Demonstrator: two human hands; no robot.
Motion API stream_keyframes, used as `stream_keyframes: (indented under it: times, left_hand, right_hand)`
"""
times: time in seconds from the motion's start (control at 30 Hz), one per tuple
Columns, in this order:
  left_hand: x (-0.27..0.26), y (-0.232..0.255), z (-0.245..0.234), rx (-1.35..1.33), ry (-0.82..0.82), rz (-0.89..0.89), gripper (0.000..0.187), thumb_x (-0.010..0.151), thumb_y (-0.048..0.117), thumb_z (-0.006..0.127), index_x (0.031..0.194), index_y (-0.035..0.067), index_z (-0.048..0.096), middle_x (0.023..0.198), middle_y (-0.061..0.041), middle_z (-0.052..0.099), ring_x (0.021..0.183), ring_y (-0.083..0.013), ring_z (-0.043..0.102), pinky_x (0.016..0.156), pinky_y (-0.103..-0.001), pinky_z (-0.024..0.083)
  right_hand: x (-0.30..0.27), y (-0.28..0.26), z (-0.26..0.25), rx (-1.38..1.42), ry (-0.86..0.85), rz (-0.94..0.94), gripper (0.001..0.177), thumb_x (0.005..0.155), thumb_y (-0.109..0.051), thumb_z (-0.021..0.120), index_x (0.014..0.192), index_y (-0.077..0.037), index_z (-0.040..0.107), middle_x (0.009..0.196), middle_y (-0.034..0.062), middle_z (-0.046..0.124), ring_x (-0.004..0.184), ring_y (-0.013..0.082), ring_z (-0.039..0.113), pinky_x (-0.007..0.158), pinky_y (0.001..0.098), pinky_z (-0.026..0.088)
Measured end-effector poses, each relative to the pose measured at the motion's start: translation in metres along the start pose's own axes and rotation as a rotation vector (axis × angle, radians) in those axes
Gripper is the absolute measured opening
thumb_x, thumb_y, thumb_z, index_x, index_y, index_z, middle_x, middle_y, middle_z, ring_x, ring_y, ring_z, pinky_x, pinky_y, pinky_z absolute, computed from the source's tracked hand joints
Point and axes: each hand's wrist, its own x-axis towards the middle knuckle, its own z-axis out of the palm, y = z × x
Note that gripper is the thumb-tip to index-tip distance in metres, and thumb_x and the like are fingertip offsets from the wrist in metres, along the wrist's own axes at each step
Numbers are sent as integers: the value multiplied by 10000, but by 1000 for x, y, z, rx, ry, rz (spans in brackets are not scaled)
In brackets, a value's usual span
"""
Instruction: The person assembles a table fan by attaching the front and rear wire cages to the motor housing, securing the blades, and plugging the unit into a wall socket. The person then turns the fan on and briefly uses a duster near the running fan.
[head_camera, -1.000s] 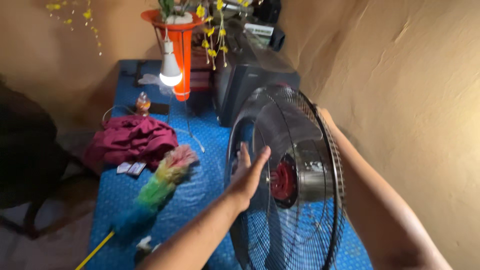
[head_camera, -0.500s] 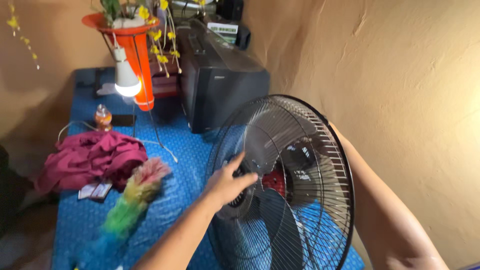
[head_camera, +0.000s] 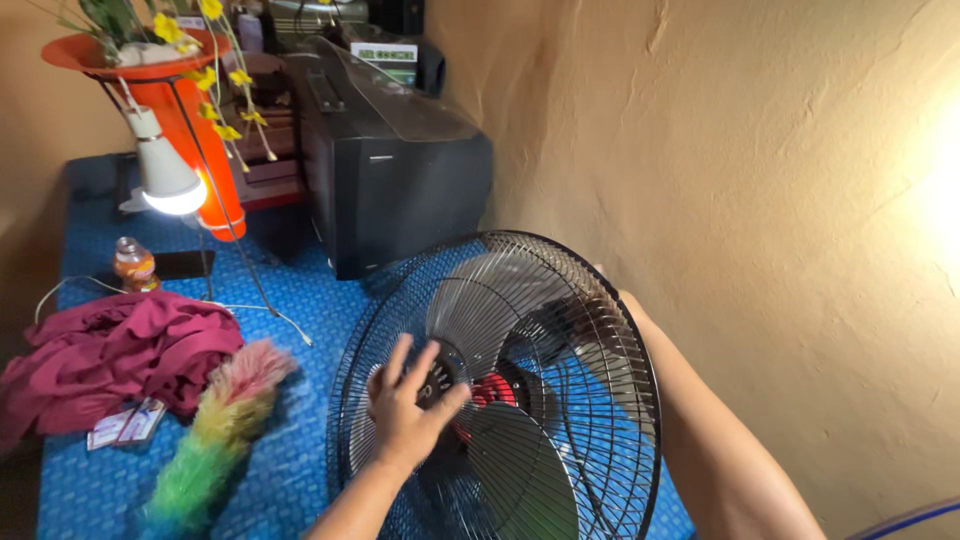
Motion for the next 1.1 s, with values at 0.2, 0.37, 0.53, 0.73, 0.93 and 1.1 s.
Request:
stream_keyframes:
  times: [0.2,0.37,0.53,0.73,0.93,1.1]
  left_hand:
    - [17,-5,7,84,-194,-340,1037,664,731,746,1549,298,421,1675,-121,134,1510,-472,83,1058,-812,113]
    - [18,-99,21,-90,-42,-228,915,866,797,537,1550,204,404,1651,-176,386,1529,-360,343,1251,-546,282]
    - [-35,-231,14,-255,-93,-758,984,918,757,487,1577,55,283,1613,-183,351,1504,-333,312,1206,-462,242]
    - [-64,-210,37,-1143,-74,-1149,811,942,654,436,1514,83,498,1424,-119,604,1306,-326,540,1124,-472,396]
    - [-79,-148,53,-1470,-137,-1109,790,976,645,436,1500,58,508,1375,-123,617,1263,-311,544,1096,-458,404]
    - [-89,-96,54,-1487,-129,-1142,786,976,631,433,1515,59,462,1407,-125,573,1284,-310,526,1102,-455,396]
  right_hand:
    - [-96,85,-77,-24,30,72,1048,792,-915,242,1569,-230,401,1451,146,555,1142,342,588,932,503,504]
    - [-136,120,-67,-60,-155,-29,1033,720,-708,561,1607,-336,183,1489,187,512,1263,404,602,936,563,528]
    - [-118,91,-10,-111,28,14,966,712,-552,610,1592,-357,262,1398,221,590,1127,396,655,838,563,572]
    - [-86,35,81,-286,-75,-75,821,811,-381,671,1570,-282,375,1140,75,682,898,198,666,729,384,577]
    - [-66,-26,170,-457,-237,-40,790,947,-439,662,1617,-94,425,1169,153,574,802,171,558,565,291,531]
    - [-40,-42,204,-686,-142,3,815,886,-500,614,1585,-189,333,1515,59,508,1077,140,638,758,334,589]
